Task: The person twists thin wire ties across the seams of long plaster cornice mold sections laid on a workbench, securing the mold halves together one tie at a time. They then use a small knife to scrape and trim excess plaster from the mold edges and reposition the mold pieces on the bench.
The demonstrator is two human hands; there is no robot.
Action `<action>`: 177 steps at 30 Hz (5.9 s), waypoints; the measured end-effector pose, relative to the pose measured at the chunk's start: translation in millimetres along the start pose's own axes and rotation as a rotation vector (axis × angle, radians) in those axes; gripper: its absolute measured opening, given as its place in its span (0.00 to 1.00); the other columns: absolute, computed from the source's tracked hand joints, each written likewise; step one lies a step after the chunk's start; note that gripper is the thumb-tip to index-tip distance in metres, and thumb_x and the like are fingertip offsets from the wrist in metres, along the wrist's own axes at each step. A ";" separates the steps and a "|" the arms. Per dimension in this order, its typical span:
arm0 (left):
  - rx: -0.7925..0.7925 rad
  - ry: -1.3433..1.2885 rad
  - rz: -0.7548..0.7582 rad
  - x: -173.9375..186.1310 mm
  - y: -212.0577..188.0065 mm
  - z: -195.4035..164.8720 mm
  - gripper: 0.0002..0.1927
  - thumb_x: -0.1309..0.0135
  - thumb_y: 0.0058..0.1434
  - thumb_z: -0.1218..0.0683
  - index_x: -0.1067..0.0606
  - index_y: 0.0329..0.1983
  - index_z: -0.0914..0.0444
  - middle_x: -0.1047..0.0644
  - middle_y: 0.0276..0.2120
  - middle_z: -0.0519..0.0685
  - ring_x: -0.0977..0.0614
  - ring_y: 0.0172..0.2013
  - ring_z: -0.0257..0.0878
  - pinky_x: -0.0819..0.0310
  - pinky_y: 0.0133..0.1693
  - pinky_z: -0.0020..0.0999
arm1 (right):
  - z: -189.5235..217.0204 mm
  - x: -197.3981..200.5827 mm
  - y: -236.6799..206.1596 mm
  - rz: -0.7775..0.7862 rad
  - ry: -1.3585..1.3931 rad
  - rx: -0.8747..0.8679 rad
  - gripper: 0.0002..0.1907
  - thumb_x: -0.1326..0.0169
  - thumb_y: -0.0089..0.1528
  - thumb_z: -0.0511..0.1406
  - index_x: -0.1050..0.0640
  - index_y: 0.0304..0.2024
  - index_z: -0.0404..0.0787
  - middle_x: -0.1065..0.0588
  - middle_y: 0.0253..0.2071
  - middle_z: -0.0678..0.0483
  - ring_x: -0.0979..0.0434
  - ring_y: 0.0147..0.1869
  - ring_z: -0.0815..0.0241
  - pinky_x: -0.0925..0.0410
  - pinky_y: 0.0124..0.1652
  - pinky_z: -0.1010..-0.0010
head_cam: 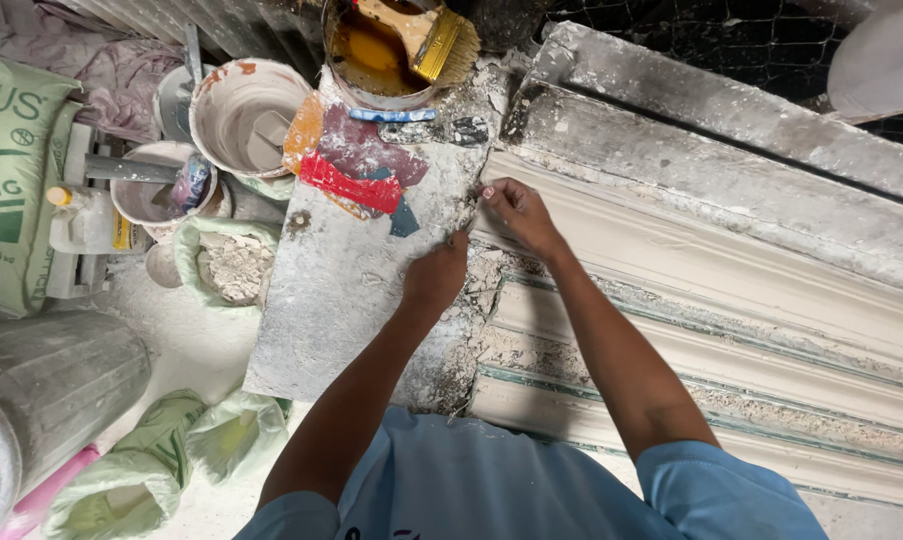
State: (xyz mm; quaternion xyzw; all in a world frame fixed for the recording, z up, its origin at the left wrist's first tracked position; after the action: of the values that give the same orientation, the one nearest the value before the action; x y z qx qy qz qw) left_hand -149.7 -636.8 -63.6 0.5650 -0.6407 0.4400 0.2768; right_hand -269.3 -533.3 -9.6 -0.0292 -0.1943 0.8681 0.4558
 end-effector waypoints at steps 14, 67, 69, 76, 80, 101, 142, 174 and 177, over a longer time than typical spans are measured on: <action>0.018 -0.111 0.084 10.4 14.0 1.7 0.10 0.63 0.70 0.57 0.37 0.52 0.64 0.19 0.36 0.65 0.16 0.37 0.62 0.22 0.37 0.57 | 8.2 -5.9 -0.1 0.048 0.009 0.114 0.21 0.57 0.72 0.44 0.20 0.56 0.40 0.21 0.56 0.56 0.28 0.59 0.65 0.38 0.62 0.70; -0.117 0.182 -0.105 28.3 20.4 -6.5 0.10 0.57 0.68 0.56 0.33 0.51 0.62 0.20 0.31 0.56 0.16 0.25 0.52 0.21 0.24 0.46 | 26.4 6.5 -15.1 -0.230 -0.748 0.647 0.07 0.49 0.67 0.35 0.26 0.39 0.35 0.30 0.55 0.44 0.33 0.62 0.42 0.36 0.61 0.53; -0.134 0.210 -0.104 25.8 22.7 -2.9 0.09 0.57 0.69 0.56 0.33 0.49 0.62 0.20 0.29 0.56 0.16 0.24 0.51 0.22 0.23 0.45 | 19.1 6.9 -14.8 -0.309 -0.688 0.675 0.06 0.50 0.67 0.32 0.26 0.43 0.33 0.29 0.54 0.45 0.30 0.61 0.44 0.33 0.60 0.56; -0.059 0.206 -0.043 28.5 26.9 -5.7 0.07 0.58 0.69 0.56 0.33 0.48 0.61 0.20 0.29 0.57 0.15 0.25 0.52 0.21 0.25 0.46 | 0.9 4.0 -12.0 -0.430 -0.670 0.616 0.07 0.51 0.70 0.31 0.25 0.44 0.32 0.27 0.48 0.45 0.25 0.54 0.45 0.29 0.52 0.58; 0.017 0.099 0.086 30.5 29.5 -10.3 0.09 0.60 0.68 0.57 0.34 0.49 0.62 0.19 0.33 0.60 0.15 0.32 0.56 0.20 0.32 0.50 | 5.2 5.3 -10.3 -0.402 -0.648 0.589 0.09 0.54 0.71 0.32 0.25 0.45 0.32 0.27 0.50 0.44 0.26 0.54 0.44 0.30 0.53 0.57; -0.078 0.217 -0.172 67.4 5.3 -39.1 0.13 0.59 0.69 0.55 0.34 0.55 0.60 0.22 0.31 0.55 0.15 0.26 0.49 0.20 0.23 0.43 | 58.8 6.6 -26.3 -0.351 -1.030 0.542 0.15 0.49 0.65 0.39 0.22 0.45 0.32 0.29 0.60 0.40 0.36 0.68 0.40 0.40 0.66 0.53; 0.001 0.089 0.162 28.7 38.3 -24.4 0.12 0.60 0.70 0.56 0.36 0.56 0.60 0.19 0.35 0.60 0.15 0.36 0.56 0.20 0.34 0.51 | 9.4 11.9 -11.7 -0.457 -1.095 0.468 0.11 0.53 0.69 0.38 0.25 0.43 0.37 0.25 0.57 0.47 0.30 0.58 0.44 0.39 0.61 0.50; 0.016 0.150 0.011 35.5 28.6 -37.0 0.12 0.59 0.71 0.56 0.35 0.55 0.61 0.21 0.32 0.58 0.15 0.30 0.53 0.20 0.29 0.47 | -6.9 18.8 -5.2 -0.430 -1.030 0.437 0.13 0.56 0.72 0.40 0.25 0.43 0.38 0.23 0.55 0.49 0.28 0.58 0.47 0.40 0.61 0.50; 0.090 0.053 0.106 32.8 34.5 -40.7 0.13 0.60 0.69 0.57 0.35 0.55 0.63 0.20 0.35 0.62 0.15 0.34 0.57 0.20 0.34 0.50 | -7.0 18.4 -4.5 -0.413 -1.050 0.413 0.16 0.60 0.72 0.41 0.26 0.47 0.37 0.24 0.55 0.47 0.28 0.59 0.46 0.41 0.61 0.48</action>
State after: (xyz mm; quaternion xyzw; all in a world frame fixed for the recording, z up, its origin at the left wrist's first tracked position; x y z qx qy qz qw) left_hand -195.8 -617.8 -25.6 0.5305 -0.6417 0.4971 0.2444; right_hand -274.9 -514.1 -12.0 0.5310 -0.2226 0.6797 0.4544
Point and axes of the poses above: each hand's wrist, its own y-axis towards the middle knuckle, its own x-axis out of the back of the hand, z = x × y, the point moved 6 cm from there along y, towards the middle knuckle
